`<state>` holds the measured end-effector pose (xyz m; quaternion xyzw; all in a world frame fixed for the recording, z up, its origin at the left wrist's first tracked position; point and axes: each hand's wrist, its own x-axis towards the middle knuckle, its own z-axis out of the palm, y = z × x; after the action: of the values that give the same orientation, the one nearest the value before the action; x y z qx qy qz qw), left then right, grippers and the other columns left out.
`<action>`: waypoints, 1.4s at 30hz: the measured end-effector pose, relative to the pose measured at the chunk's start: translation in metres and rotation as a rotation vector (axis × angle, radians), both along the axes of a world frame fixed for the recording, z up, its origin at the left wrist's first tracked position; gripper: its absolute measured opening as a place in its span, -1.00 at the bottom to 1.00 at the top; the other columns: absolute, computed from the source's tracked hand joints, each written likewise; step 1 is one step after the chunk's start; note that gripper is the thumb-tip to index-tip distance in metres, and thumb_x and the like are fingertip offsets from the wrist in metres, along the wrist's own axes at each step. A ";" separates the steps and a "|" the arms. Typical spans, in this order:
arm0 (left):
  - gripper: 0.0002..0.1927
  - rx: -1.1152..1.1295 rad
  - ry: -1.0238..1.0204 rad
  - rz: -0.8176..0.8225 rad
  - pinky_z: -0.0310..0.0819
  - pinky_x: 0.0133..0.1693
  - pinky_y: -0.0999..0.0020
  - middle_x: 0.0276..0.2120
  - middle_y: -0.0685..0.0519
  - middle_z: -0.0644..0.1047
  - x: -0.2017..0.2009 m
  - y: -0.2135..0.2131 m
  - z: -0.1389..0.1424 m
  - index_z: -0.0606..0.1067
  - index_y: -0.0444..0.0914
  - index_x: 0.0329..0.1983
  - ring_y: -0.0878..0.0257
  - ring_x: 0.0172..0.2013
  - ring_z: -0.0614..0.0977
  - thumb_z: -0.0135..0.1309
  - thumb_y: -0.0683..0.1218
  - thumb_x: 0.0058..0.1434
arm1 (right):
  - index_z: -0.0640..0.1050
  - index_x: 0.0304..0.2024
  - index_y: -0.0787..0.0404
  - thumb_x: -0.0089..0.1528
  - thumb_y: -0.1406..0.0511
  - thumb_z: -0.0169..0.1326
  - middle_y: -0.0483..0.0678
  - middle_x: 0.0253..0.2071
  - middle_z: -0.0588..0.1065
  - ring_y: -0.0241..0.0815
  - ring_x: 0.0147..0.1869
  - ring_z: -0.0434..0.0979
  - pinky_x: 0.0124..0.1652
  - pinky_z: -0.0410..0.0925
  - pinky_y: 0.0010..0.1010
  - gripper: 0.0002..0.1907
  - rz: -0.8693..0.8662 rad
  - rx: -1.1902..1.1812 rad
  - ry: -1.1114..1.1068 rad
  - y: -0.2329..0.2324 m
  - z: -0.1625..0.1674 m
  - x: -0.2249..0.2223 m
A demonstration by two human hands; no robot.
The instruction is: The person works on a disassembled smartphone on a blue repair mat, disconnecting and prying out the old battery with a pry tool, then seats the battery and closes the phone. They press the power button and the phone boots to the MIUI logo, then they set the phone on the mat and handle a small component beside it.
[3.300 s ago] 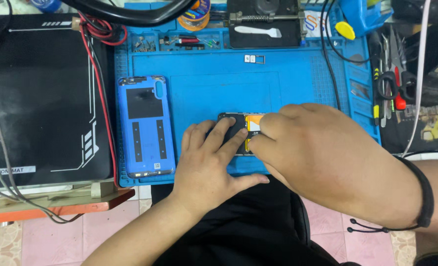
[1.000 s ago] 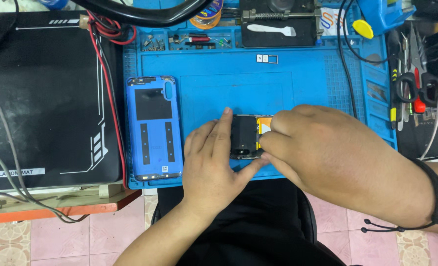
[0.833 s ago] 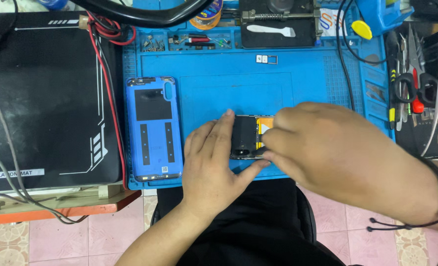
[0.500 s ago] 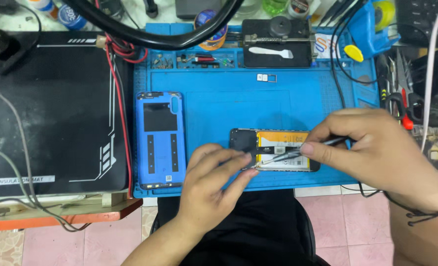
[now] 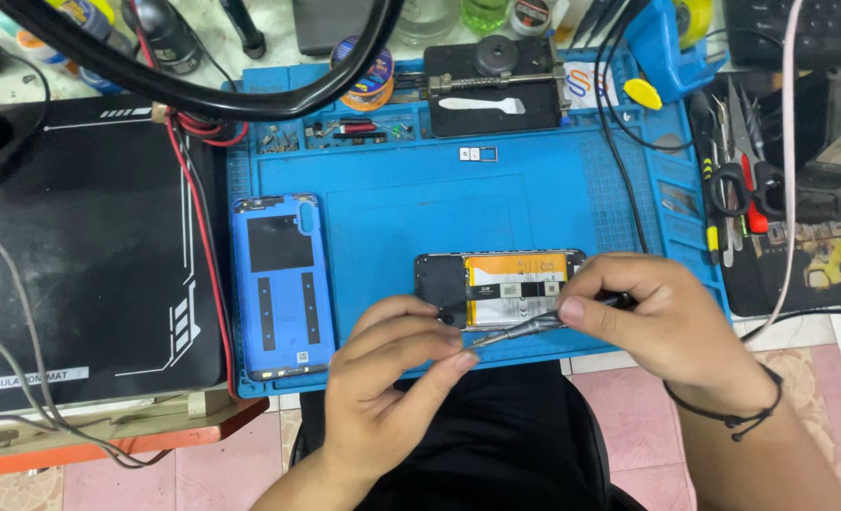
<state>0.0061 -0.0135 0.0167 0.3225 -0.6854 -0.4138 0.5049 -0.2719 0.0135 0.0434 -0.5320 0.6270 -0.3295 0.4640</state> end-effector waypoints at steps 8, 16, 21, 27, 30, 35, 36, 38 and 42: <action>-0.86 0.059 0.178 -0.108 0.47 0.23 0.11 -0.22 -0.02 0.68 0.002 0.011 -0.009 0.62 -0.31 -0.20 0.09 -0.04 0.67 0.32 -0.24 0.19 | 0.64 -0.21 0.35 0.23 0.37 0.21 -0.06 -0.24 0.54 -0.30 -0.16 0.47 -0.15 0.33 -0.46 -0.86 -0.004 -0.038 -0.366 0.016 -0.024 0.008; -0.84 0.409 0.534 -0.233 0.63 0.12 0.12 0.04 -0.25 0.59 -0.005 0.025 -0.024 0.55 -0.36 -0.05 0.04 0.04 0.68 0.17 -0.36 0.32 | 0.61 -0.17 0.36 0.24 0.36 0.23 -0.07 -0.21 0.52 -0.31 -0.14 0.44 -0.13 0.31 -0.47 -0.83 -0.026 -0.089 -0.421 0.018 -0.032 0.015; -0.82 0.482 0.669 -0.293 0.62 0.14 0.10 0.14 -0.30 0.54 -0.004 0.028 -0.030 0.51 -0.36 0.03 0.04 0.05 0.68 0.09 -0.36 0.39 | 0.61 -0.17 0.35 0.23 0.35 0.24 -0.09 -0.18 0.51 -0.32 -0.13 0.44 -0.11 0.32 -0.49 -0.81 -0.026 -0.131 -0.396 0.018 -0.037 0.018; -0.81 0.414 0.668 -0.278 0.57 0.25 0.03 0.03 -0.27 0.58 -0.009 0.028 -0.038 0.51 -0.35 0.05 0.01 0.22 0.59 0.09 -0.36 0.41 | 0.62 -0.13 0.44 0.27 0.36 0.24 -0.07 -0.29 0.50 -0.30 -0.23 0.38 -0.20 0.27 -0.46 -0.78 -0.117 -0.040 -0.622 0.021 -0.053 0.021; -0.81 0.495 0.689 -0.276 0.59 0.16 0.03 0.12 -0.25 0.57 -0.008 0.028 -0.038 0.54 -0.34 0.02 0.00 0.13 0.62 0.13 -0.35 0.36 | 0.64 -0.19 0.41 0.26 0.34 0.22 -0.04 -0.35 0.52 -0.29 -0.28 0.42 -0.25 0.31 -0.45 -0.81 -0.135 -0.042 -0.515 0.023 -0.054 0.021; -0.75 0.148 0.291 -0.252 0.58 0.21 0.14 -0.03 -0.09 0.65 0.006 0.015 -0.033 0.58 -0.23 0.03 0.01 0.20 0.64 0.30 -0.28 0.33 | 0.66 -0.27 0.33 0.17 0.37 0.27 -0.05 -0.28 0.58 -0.31 -0.23 0.52 -0.24 0.36 -0.54 -0.87 -0.008 -0.237 -0.098 0.026 -0.027 0.012; -0.72 0.067 0.204 -0.234 0.55 0.22 0.18 -0.03 -0.03 0.66 0.008 0.013 -0.032 0.57 -0.19 0.03 0.04 0.18 0.65 0.33 -0.25 0.30 | 0.66 -0.26 0.32 0.14 0.37 0.28 -0.05 -0.28 0.58 -0.31 -0.25 0.53 -0.28 0.37 -0.54 -0.85 0.001 -0.239 -0.069 0.025 -0.017 0.012; -0.37 0.070 0.240 -0.184 0.51 0.28 0.12 0.17 -0.09 0.53 0.007 0.010 -0.029 0.40 -0.22 0.28 0.02 0.21 0.62 0.41 -0.14 0.18 | 0.66 -0.25 0.31 0.12 0.37 0.28 -0.06 -0.28 0.59 -0.30 -0.29 0.56 -0.34 0.37 -0.54 -0.83 -0.016 -0.266 0.032 0.024 0.006 0.011; 0.10 0.005 -0.061 0.030 0.48 0.23 0.12 0.23 -0.13 0.47 0.005 0.004 -0.024 0.12 -0.28 0.50 0.02 0.21 0.58 0.51 0.01 -0.01 | 0.61 -0.22 0.26 0.10 0.31 0.29 -0.09 -0.25 0.57 -0.28 -0.26 0.59 -0.31 0.39 -0.50 -0.77 0.133 -0.470 0.471 0.008 0.060 0.007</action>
<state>0.0111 -0.0097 -0.0076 0.3465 -0.6944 -0.3981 0.4891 -0.2646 0.0210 0.1035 -0.7257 0.5878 -0.3017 0.1916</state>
